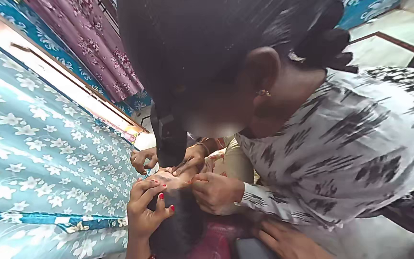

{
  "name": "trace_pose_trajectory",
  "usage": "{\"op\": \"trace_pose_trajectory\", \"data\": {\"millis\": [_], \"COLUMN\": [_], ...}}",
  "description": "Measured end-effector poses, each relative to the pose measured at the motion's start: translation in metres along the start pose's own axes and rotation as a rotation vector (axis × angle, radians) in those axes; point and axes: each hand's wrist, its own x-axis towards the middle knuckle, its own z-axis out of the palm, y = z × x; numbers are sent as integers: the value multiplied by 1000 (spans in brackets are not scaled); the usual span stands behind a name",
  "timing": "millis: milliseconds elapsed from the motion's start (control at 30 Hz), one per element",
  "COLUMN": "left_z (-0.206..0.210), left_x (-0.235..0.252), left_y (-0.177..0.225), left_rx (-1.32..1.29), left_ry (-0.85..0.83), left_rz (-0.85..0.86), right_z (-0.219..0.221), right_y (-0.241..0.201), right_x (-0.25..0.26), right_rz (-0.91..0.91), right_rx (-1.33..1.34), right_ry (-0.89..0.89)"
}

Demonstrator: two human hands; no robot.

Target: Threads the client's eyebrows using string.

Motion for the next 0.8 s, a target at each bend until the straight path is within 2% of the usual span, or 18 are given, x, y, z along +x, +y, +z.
{"op": "trace_pose_trajectory", "data": {"millis": [800], "left_z": [0], "left_x": [-1], "left_y": [-2], "left_rx": [-4], "left_ry": [2], "left_rz": [-10], "right_z": [-1], "right_y": [-1], "right_x": [2], "right_rz": [-4], "right_rx": [-4], "right_ry": [6]}}
